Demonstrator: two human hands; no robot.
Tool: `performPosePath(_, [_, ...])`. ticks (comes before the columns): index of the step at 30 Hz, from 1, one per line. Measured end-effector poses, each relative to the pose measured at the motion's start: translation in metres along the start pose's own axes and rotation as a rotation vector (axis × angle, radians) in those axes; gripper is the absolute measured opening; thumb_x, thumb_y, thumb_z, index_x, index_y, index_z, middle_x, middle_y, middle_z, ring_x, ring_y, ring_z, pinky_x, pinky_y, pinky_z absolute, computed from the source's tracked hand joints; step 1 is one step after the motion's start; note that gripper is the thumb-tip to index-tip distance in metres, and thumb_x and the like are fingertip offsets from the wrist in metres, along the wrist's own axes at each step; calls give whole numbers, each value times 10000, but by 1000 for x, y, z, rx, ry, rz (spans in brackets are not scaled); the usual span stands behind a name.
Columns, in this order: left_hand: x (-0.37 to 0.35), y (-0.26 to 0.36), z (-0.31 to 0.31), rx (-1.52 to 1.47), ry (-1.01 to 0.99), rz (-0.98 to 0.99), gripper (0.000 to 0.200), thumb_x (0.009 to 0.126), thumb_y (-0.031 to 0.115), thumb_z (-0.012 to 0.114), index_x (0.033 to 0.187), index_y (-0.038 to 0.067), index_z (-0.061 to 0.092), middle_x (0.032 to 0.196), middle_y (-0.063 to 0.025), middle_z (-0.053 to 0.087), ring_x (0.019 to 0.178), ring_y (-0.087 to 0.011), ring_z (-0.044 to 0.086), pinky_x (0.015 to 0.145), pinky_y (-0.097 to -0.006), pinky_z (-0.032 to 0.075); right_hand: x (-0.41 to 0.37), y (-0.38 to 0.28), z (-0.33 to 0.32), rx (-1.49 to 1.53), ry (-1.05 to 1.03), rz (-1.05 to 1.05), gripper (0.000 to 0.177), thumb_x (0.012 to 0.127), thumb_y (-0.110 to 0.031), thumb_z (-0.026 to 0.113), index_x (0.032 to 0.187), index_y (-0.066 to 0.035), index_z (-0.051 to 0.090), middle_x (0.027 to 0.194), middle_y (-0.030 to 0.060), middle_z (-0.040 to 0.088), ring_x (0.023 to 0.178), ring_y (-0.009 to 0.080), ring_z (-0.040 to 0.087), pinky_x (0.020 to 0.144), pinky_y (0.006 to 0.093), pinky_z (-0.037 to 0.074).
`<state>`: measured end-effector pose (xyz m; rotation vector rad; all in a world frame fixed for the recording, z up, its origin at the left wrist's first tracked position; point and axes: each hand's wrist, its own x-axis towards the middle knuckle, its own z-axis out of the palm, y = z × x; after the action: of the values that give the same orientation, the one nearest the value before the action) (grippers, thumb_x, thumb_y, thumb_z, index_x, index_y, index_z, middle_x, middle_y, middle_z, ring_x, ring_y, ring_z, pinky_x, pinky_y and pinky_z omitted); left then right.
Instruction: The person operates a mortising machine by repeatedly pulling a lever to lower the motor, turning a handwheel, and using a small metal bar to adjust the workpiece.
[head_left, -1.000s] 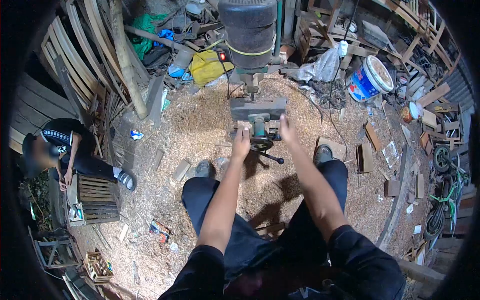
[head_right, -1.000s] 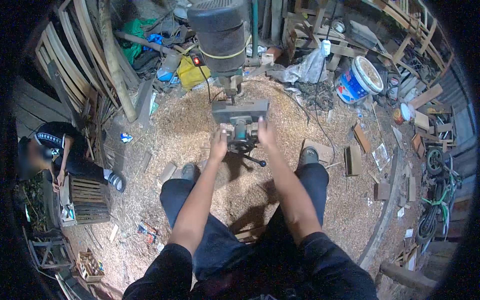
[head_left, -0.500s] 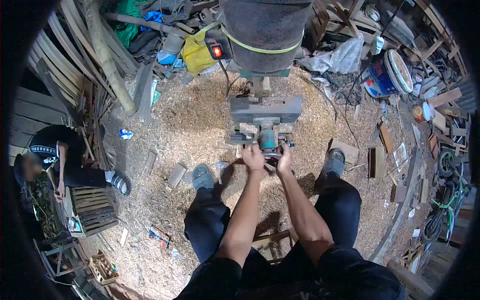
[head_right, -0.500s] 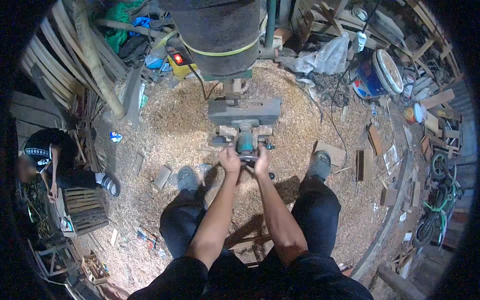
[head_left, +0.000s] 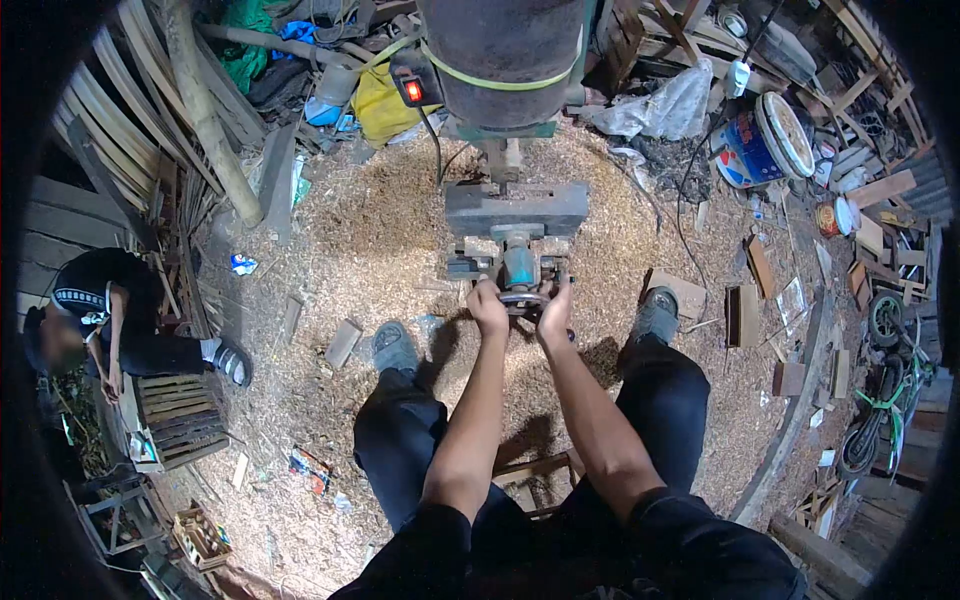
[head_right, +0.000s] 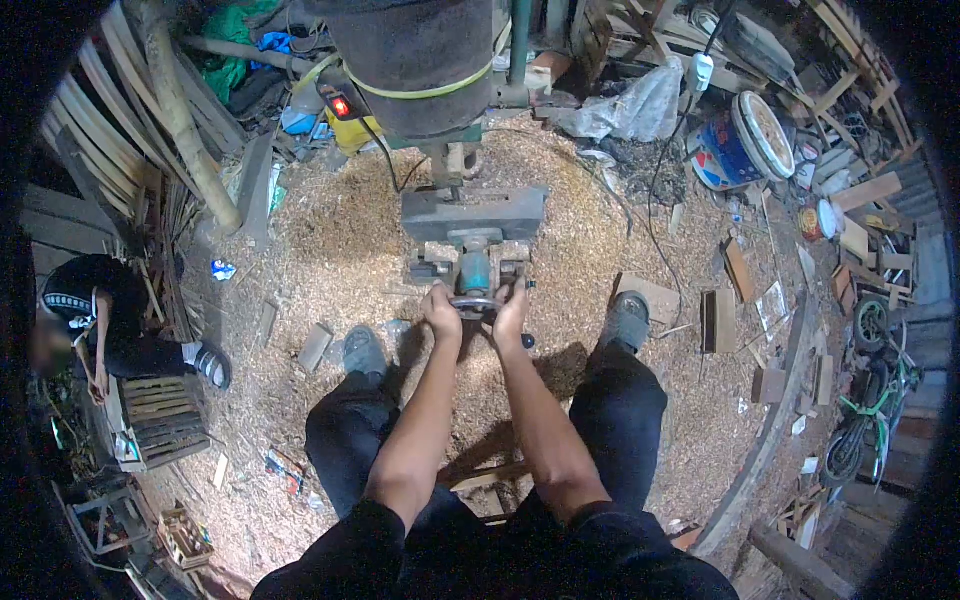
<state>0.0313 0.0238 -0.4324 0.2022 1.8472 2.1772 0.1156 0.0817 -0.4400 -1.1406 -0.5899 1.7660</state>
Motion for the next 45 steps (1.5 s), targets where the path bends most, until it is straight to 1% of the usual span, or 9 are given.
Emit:
performPosePath(4, [-3, 41, 13, 431, -104, 300, 349, 940, 188, 496, 650, -6, 507, 549, -63, 466, 545, -149, 427, 523, -355, 360, 7, 36, -3, 246, 161, 240, 341, 989, -474, 456, 880, -155, 505, 744, -29, 496, 596, 106, 465, 524, 274, 398])
performPosePath(8, [1, 29, 7, 285, -109, 283, 311, 919, 171, 476, 672, -16, 507, 555, -74, 473, 535, -175, 428, 527, -356, 363, 3, 29, -7, 89, 61, 200, 335, 964, -494, 444, 881, -180, 523, 742, -4, 519, 610, 147, 524, 477, 331, 408])
performPosePath(10, [4, 9, 2, 89, 15, 94, 323, 905, 206, 467, 647, 14, 506, 555, -61, 460, 524, -179, 441, 516, -338, 368, -16, -14, 5, -194, 3, 252, 364, 984, -358, 373, 876, -76, 576, 790, 63, 563, 750, 220, 566, 660, 384, 448])
performPosePath(12, [2, -19, 8, -274, 219, -243, 337, 898, 230, 468, 626, 32, 493, 554, -58, 449, 521, -170, 446, 506, -329, 370, -7, -23, -2, -1105, -172, -303, 447, 972, -350, 383, 786, 20, 552, 736, 143, 565, 726, 278, 557, 679, 413, 422])
performPosePath(20, [17, -48, -12, -194, -96, -89, 309, 861, 183, 450, 579, 67, 404, 590, -13, 414, 553, -135, 409, 518, -316, 330, -13, -24, 4, -989, -93, -314, 437, 963, -285, 385, 782, 73, 559, 730, 267, 588, 701, 360, 567, 669, 511, 383])
performPosePath(24, [6, -17, 0, -145, 71, -371, 300, 855, 201, 463, 587, 87, 393, 603, 0, 396, 569, -121, 382, 521, -305, 302, -17, -30, 9, -838, -89, -291, 401, 906, -246, 417, 765, 111, 534, 731, 320, 577, 688, 472, 561, 656, 542, 375])
performPosePath(35, [3, -5, -5, -178, -124, -241, 313, 893, 208, 501, 613, 70, 477, 611, -5, 443, 528, -116, 407, 496, -306, 335, 6, -3, -15, -1207, -161, -776, 341, 924, -183, 427, 764, 84, 566, 708, 270, 586, 676, 411, 575, 636, 514, 383])
performPosePath(42, [2, 37, 11, 332, -328, 99, 432, 977, 204, 587, 592, 42, 480, 531, 33, 426, 523, -72, 415, 487, -281, 349, -1, 2, 13, 207, 165, 4, 342, 970, -284, 510, 927, 46, 589, 856, 205, 601, 815, 282, 574, 847, 398, 458])
performPosePath(45, [-3, 45, 15, 134, -253, 10, 454, 980, 181, 569, 555, 72, 451, 533, 67, 411, 532, -27, 370, 477, -263, 298, 2, 11, 2, -332, 87, -220, 348, 982, -286, 466, 945, 41, 580, 885, 200, 601, 837, 262, 575, 843, 378, 461])
